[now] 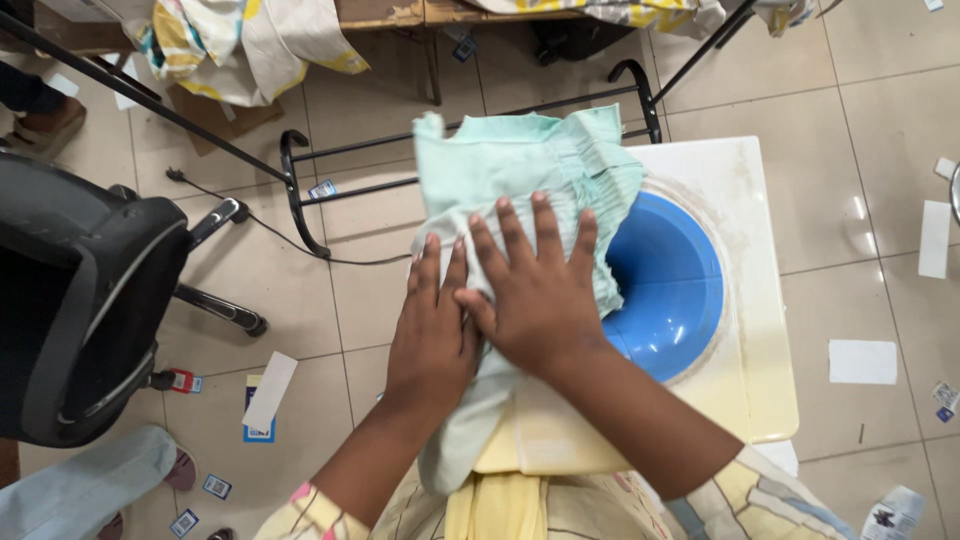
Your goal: The person irons a light green cloth on a blue circular ironing board. They repeatedly smooth, fold, and press the cloth with their hands, adjusting its position throughout the process.
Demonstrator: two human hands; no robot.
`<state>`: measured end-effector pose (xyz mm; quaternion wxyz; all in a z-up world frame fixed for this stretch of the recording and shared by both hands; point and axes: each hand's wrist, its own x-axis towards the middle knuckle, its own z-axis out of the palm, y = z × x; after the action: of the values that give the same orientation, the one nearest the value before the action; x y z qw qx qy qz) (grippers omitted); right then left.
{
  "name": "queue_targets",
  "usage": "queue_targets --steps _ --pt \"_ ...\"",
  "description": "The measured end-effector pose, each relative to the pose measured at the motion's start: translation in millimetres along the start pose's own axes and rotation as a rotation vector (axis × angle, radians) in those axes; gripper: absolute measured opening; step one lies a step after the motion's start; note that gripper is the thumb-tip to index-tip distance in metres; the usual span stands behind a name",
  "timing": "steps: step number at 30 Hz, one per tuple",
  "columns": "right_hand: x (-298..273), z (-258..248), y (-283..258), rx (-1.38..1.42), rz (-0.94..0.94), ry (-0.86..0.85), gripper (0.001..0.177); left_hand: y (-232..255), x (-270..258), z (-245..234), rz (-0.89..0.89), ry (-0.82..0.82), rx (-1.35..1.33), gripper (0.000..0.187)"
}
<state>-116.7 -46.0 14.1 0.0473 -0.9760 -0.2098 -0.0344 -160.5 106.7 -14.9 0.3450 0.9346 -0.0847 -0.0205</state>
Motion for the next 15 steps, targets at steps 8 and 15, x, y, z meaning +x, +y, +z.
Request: queue_targets --steps 8,15 --pt "-80.8 -16.9 -21.2 0.010 -0.080 -0.028 0.072 29.4 -77.6 3.9 -0.081 -0.132 0.147 0.079" --pt "-144.5 -35.9 11.9 0.005 -0.195 -0.035 0.063 60.3 -103.2 6.9 0.176 -0.148 0.180 0.071"
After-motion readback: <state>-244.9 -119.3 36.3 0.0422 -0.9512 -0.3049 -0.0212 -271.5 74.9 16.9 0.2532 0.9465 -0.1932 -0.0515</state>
